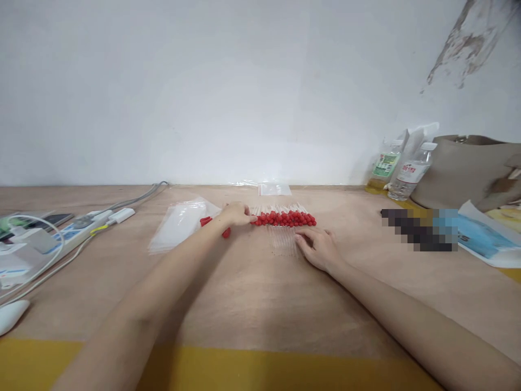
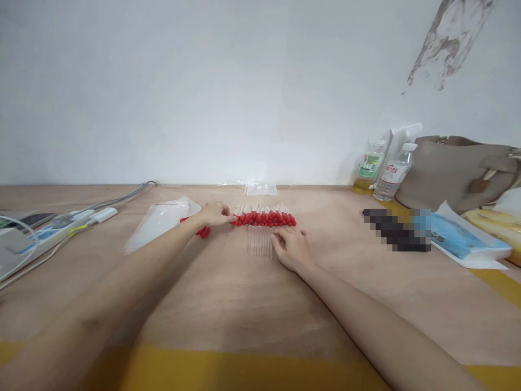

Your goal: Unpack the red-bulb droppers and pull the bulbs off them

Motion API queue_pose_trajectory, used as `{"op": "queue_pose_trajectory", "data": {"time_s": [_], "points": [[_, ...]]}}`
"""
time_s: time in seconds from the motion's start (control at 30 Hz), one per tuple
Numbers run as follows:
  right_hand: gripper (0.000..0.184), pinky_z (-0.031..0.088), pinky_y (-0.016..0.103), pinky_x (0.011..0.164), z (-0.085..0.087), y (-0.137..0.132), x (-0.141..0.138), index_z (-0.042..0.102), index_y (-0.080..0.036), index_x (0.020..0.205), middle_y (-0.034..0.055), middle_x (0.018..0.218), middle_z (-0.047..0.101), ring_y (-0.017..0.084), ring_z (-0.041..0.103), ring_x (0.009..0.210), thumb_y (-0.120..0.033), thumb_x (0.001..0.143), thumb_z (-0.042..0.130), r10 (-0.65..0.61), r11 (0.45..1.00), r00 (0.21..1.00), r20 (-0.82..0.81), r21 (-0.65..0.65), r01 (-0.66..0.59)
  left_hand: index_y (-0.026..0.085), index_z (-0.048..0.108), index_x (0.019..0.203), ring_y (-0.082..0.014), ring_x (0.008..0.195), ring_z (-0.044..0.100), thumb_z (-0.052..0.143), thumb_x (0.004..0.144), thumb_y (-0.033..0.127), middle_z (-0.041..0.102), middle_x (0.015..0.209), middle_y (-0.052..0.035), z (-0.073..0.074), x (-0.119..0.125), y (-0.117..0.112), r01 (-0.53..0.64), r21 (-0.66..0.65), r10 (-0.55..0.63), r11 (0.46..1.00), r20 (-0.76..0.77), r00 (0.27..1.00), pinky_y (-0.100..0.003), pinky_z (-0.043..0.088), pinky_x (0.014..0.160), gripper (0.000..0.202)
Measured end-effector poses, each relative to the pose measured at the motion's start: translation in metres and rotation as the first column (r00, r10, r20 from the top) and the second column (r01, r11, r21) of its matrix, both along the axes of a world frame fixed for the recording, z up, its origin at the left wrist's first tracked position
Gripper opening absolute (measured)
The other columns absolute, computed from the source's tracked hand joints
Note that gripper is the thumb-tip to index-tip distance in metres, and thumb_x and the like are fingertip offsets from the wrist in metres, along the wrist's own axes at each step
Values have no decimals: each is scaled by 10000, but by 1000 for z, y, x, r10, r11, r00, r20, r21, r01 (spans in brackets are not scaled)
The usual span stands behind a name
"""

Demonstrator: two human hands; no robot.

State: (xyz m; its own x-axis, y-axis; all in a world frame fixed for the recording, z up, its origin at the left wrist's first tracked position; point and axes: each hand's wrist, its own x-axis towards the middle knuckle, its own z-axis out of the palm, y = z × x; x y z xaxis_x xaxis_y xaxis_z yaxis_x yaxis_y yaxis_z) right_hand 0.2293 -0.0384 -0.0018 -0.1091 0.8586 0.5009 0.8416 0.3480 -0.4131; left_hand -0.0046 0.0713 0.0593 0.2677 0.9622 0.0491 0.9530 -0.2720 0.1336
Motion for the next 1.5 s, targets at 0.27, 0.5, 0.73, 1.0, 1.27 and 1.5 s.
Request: {"op": "queue_pose_trajectory", "data": {"time_s": [0.27, 0.5, 0.73, 1.0, 1.27, 1.5], "points": [[260, 265, 353, 840, 1, 0, 0, 616, -235, 901, 18, 1003, 638, 172, 543, 947, -290, 852, 366, 11, 1000, 1000, -27, -20, -11, 181, 646, 719, -208, 721, 588, 483, 705, 403, 647, 728, -48, -6, -3, 2, -71, -82, 78, 994, 80, 994, -280, 415, 658, 276], [252, 296, 393, 852, -2, 3, 2, 609, -213, 925, 41, 958, 645, 189, 558, 908, -298, 846, 385, -11, 1000, 999, -43, 22, 12, 164, 614, 770, -174, 720, 561, 369, 810, 411, 610, 751, -43, -4, -21, -17, -60, 20, 56, 998, 174, 983, -260, 396, 643, 351], [440, 394, 389, 876, -1, -4, -1, 455, -191, 1190, 114, 1134, 507, 225, 475, 1056, -373, 791, 490, 205, 940, 977, -53, 289, -182, 178, 585, 788, -203, 892, 473, 400, 854, 323, 557, 889, -62, -21, -27, -86, 396, 464, -428, 792, -39, 903, -364, 315, 805, 244], [333, 352, 433, 900, -1, -16, -21, 560, -194, 1079, 85, 1030, 593, 217, 486, 996, -364, 794, 528, 376, 841, 893, 248, 313, -442, 174, 567, 742, -170, 800, 485, 419, 873, 297, 608, 866, -36, -40, -18, -112, 573, 567, -514, 591, -283, 810, -357, 280, 807, 233], [184, 368, 406, 902, -5, -13, -31, 642, -212, 842, 41, 832, 641, 173, 524, 882, -265, 842, 466, 429, 836, 885, 182, 290, -465, 184, 573, 931, -203, 1006, 474, 471, 837, 338, 587, 1047, -65, -43, -12, -115, 515, 617, -554, 596, -149, 819, -396, 267, 921, 208], [181, 354, 406, 930, -4, -17, -40, 636, -216, 857, 27, 802, 662, 159, 557, 883, -266, 844, 462, 444, 852, 885, 137, 240, -465, 187, 582, 840, -151, 902, 513, 420, 869, 274, 624, 905, -26, -47, -1, -116, 556, 531, -624, 640, -63, 779, -343, 317, 903, 186]]}}
